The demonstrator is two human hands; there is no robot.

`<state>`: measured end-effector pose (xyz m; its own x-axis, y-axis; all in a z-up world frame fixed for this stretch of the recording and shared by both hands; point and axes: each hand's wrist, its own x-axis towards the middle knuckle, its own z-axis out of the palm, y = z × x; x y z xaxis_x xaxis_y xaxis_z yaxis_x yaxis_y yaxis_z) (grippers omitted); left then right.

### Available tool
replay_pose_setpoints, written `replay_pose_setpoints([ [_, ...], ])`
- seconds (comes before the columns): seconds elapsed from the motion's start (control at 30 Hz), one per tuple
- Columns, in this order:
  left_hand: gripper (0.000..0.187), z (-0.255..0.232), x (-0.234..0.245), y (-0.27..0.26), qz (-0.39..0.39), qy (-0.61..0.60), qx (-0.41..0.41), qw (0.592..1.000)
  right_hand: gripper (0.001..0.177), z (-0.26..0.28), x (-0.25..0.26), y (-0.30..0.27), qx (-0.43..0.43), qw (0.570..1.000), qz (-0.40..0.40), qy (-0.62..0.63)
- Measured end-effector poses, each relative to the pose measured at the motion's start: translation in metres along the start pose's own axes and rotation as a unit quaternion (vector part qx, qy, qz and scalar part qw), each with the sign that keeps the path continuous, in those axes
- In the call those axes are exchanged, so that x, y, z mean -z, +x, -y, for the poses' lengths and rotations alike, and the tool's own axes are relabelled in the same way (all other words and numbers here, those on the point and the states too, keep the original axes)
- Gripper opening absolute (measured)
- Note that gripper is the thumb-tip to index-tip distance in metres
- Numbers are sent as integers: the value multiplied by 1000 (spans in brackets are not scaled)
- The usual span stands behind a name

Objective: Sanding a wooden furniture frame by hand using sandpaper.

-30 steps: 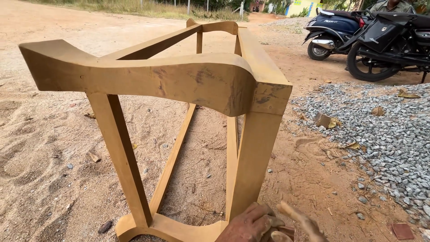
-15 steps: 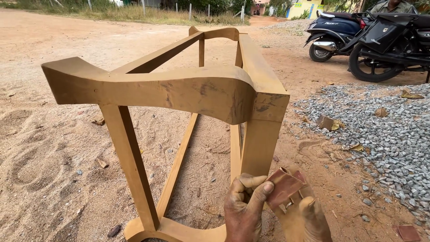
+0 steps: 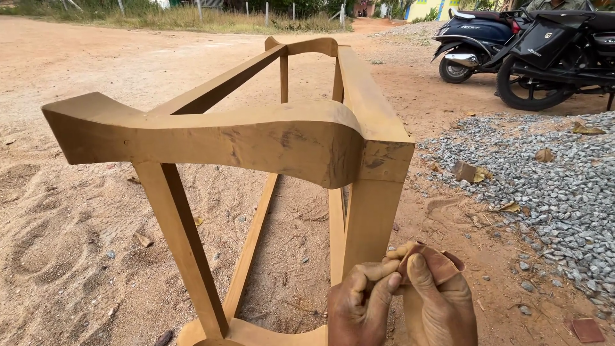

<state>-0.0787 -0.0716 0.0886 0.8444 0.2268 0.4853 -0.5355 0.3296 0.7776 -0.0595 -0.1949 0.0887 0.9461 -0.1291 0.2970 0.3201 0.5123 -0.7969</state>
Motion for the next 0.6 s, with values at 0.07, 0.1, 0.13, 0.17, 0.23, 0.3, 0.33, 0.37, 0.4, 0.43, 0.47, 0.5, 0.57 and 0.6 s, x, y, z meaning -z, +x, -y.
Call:
replay_pose_setpoints([
  [0.07, 8, -22, 11, 12, 41, 98, -60, 993, 21, 11, -3, 11, 32, 999, -10, 5],
  [0.1, 6, -38, 18, 22, 53, 199, -189, 960, 18, 18, -5, 18, 67, 996, -39, -41],
  [0.13, 5, -54, 26, 31, 65, 296, -312, 900, 18, 24, -8, 23, 100, 989, -67, -86],
  [0.17, 5, -77, 28, 53, 65, 296, -311, 901, 18, 26, -18, 26, 98, 989, -69, -87],
  [0.23, 12, -123, 32, 98, 19, 346, -502, 792, 29, 28, -36, 33, 88, 972, -141, -169],
  [0.3, 11, -158, 30, 159, 15, 384, -529, 757, 26, 18, -38, 41, 145, 956, -133, -218],
  [0.33, 14, -176, 30, 190, 11, 422, -558, 714, 24, 12, -41, 46, 204, 935, -122, -263],
  [0.37, 14, -179, 26, 217, 9, 423, -556, 715, 24, 10, -46, 50, 203, 935, -120, -264],
  [0.4, 21, -182, 24, 243, 32, 511, -521, 683, 24, 8, -51, 53, 222, 930, -129, -263],
  [0.43, 29, -184, 21, 269, 57, 593, -481, 644, 24, 6, -56, 56, 241, 925, -137, -262],
  [0.47, 29, -171, 21, 274, 54, 594, -478, 645, 24, 0, -56, 60, 238, 925, -133, -264],
  [0.5, 46, -157, 20, 280, 92, 614, -418, 663, 21, -5, -56, 63, 262, 930, -124, -224],
  [0.57, 63, -155, 15, 279, 127, 628, -358, 679, 19, -10, -59, 71, 288, 933, -112, -185],
  [0.6, 67, -164, 12, 270, 179, 663, -239, 687, 18, -10, -60, 71, 295, 915, -145, -236],
])
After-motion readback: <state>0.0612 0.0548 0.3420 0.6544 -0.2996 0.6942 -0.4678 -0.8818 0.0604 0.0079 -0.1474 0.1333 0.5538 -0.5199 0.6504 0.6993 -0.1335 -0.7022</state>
